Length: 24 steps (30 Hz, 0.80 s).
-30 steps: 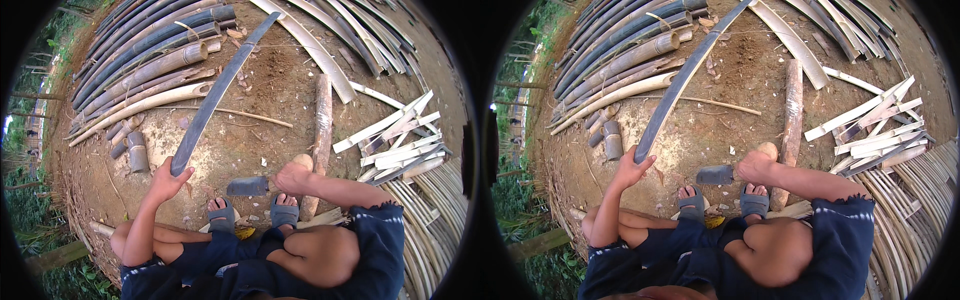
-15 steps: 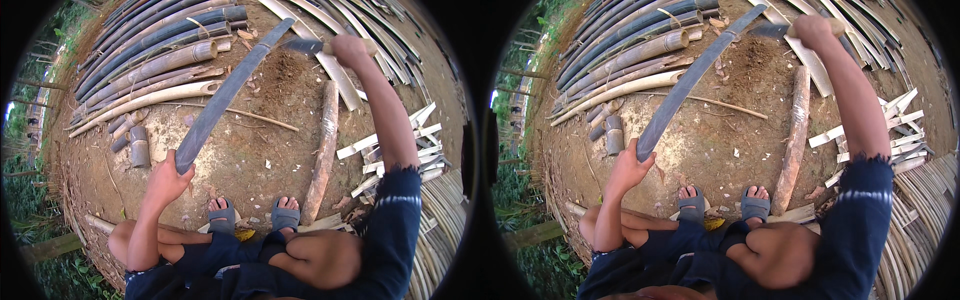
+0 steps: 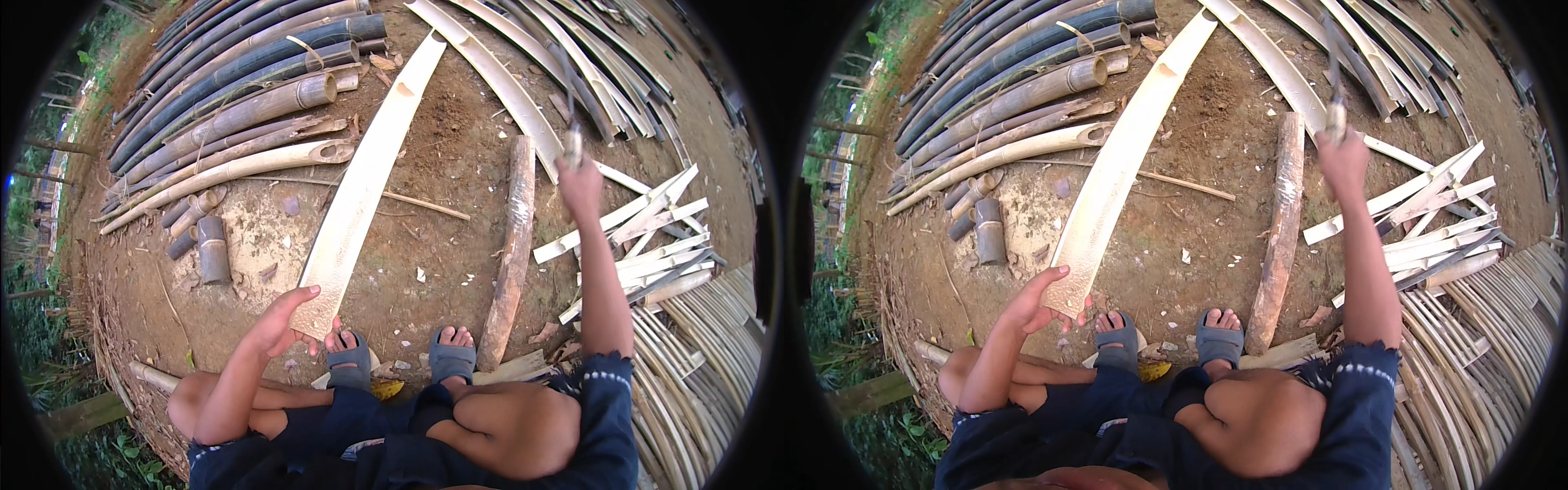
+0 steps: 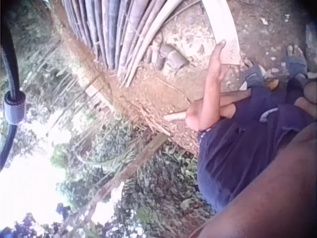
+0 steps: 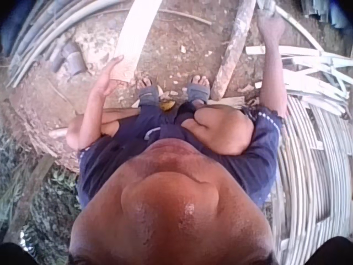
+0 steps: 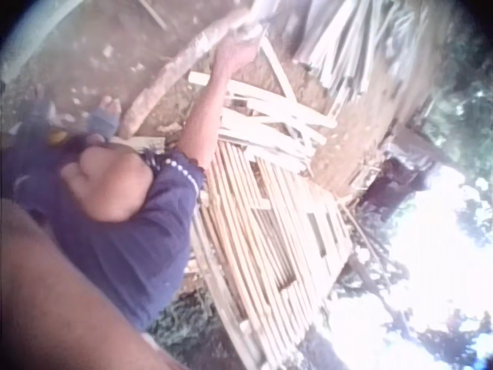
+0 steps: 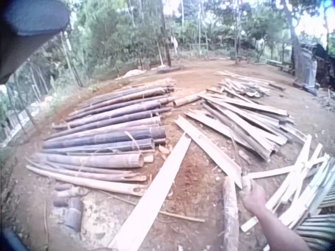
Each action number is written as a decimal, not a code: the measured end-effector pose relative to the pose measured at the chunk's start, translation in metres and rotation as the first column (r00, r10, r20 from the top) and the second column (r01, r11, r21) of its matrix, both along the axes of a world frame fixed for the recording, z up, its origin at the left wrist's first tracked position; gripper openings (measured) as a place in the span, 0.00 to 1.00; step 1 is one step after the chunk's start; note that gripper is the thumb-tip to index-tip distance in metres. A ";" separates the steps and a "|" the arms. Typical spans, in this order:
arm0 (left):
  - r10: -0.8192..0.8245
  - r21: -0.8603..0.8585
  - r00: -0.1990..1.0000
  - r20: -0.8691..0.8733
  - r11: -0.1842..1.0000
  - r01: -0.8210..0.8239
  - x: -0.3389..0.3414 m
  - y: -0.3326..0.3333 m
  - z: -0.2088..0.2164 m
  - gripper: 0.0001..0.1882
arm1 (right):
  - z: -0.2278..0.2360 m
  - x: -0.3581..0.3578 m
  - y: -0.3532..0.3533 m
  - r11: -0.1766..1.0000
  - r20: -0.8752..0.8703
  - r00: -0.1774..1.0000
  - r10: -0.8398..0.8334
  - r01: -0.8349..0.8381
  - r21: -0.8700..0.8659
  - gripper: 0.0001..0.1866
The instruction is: The person splits bamboo poles into strips by striking a large knife with a wooden log. They position the blade at the end of a bamboo section and drive it through the fibers by hitting the back of the knife repeatedly with the log.
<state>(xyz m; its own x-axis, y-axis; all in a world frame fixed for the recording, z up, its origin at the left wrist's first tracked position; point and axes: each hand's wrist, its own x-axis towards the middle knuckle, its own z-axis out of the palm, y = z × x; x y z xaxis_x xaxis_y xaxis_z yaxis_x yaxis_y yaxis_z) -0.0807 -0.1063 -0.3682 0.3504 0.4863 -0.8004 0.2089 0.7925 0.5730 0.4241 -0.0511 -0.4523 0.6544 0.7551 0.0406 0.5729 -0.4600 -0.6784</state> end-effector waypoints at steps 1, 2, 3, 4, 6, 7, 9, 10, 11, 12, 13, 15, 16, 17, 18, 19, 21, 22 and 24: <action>0.033 -0.036 0.997 0.071 0.999 -0.031 0.002 0.003 0.004 0.30 | -0.016 -0.008 -0.015 0.998 -0.022 0.999 0.024 -0.025 -0.049 0.19; 0.074 -0.070 0.988 0.137 0.995 -0.065 0.003 0.004 0.009 0.30 | -0.030 -0.016 -0.027 0.994 -0.049 0.997 0.053 -0.057 -0.094 0.18; 0.076 -0.066 0.990 0.118 0.995 -0.069 0.002 0.007 0.011 0.31 | -0.039 -0.028 -0.039 0.992 -0.048 0.993 0.106 -0.109 -0.066 0.18; 0.088 -0.069 0.987 0.138 0.994 -0.079 0.000 0.008 0.010 0.31 | -0.050 -0.043 -0.050 0.985 -0.048 0.985 0.168 -0.170 -0.039 0.18; 0.109 -0.062 0.979 0.173 0.993 -0.100 0.000 0.012 0.014 0.31 | -0.073 -0.069 -0.067 0.980 -0.074 0.981 0.178 -0.183 -0.072 0.19; 0.113 -0.061 0.979 0.172 0.993 -0.104 0.006 0.014 0.019 0.31 | -0.086 -0.078 -0.075 0.975 -0.076 0.974 0.211 -0.215 -0.047 0.19; 0.114 -0.057 0.978 0.174 0.993 -0.106 0.012 0.014 0.022 0.32 | -0.111 -0.098 -0.081 0.968 -0.116 0.965 0.236 -0.244 -0.065 0.21; 0.115 -0.062 0.977 0.179 0.993 -0.105 0.012 0.013 0.023 0.32 | -0.120 -0.112 -0.082 0.964 -0.148 0.963 0.223 -0.241 -0.111 0.22; 0.107 -0.051 0.972 0.207 0.994 -0.099 0.007 0.009 0.024 0.32 | -0.129 -0.125 -0.084 0.956 -0.176 0.960 0.216 -0.244 -0.160 0.23; 0.115 -0.083 0.966 0.233 0.992 -0.098 0.002 0.006 0.023 0.32 | -0.136 -0.136 -0.086 0.933 -0.130 0.955 0.267 -0.290 -0.212 0.25; 0.127 -0.115 0.957 0.260 0.988 -0.100 0.000 0.002 0.020 0.33 | -0.143 -0.148 -0.091 0.905 -0.082 0.943 0.323 -0.333 -0.266 0.27; 0.123 -0.122 0.957 0.261 0.988 -0.093 0.006 0.001 0.027 0.33 | -0.173 -0.154 -0.098 0.913 0.003 0.935 0.356 -0.347 -0.215 0.28; 0.094 -0.113 0.963 0.252 0.991 -0.067 0.020 0.007 0.030 0.34 | -0.184 -0.148 -0.097 0.919 0.063 0.935 0.349 -0.328 -0.220 0.29; 0.059 -0.090 0.967 0.249 0.995 -0.038 0.031 0.011 0.038 0.34 | -0.187 -0.147 -0.090 0.925 0.123 0.934 0.337 -0.304 -0.226 0.31; 0.034 -0.083 0.966 0.255 0.996 -0.013 0.036 0.008 0.039 0.35 | -0.160 -0.155 -0.083 0.934 0.147 0.929 0.338 -0.313 -0.170 0.33; -0.006 -0.027 0.981 0.194 1.000 0.011 0.039 0.006 0.040 0.36 | -0.147 -0.157 -0.070 0.928 0.113 0.921 0.373 -0.366 -0.073 0.37; -0.083 0.045 0.994 0.074 0.996 0.080 0.036 -0.006 0.032 0.37 | -0.077 -0.179 -0.046 0.781 0.327 0.766 0.554 -0.614 0.114 0.39; -0.112 0.089 0.993 -0.030 0.989 0.115 0.037 -0.013 0.029 0.38 | -0.041 -0.189 -0.038 0.676 0.440 0.669 0.599 -0.717 0.169 0.40; -0.161 0.171 0.956 -0.244 0.963 0.206 0.044 -0.017 0.033 0.40 | 0.011 -0.206 -0.021 0.510 0.555 0.518 0.651 -0.840 0.187 0.40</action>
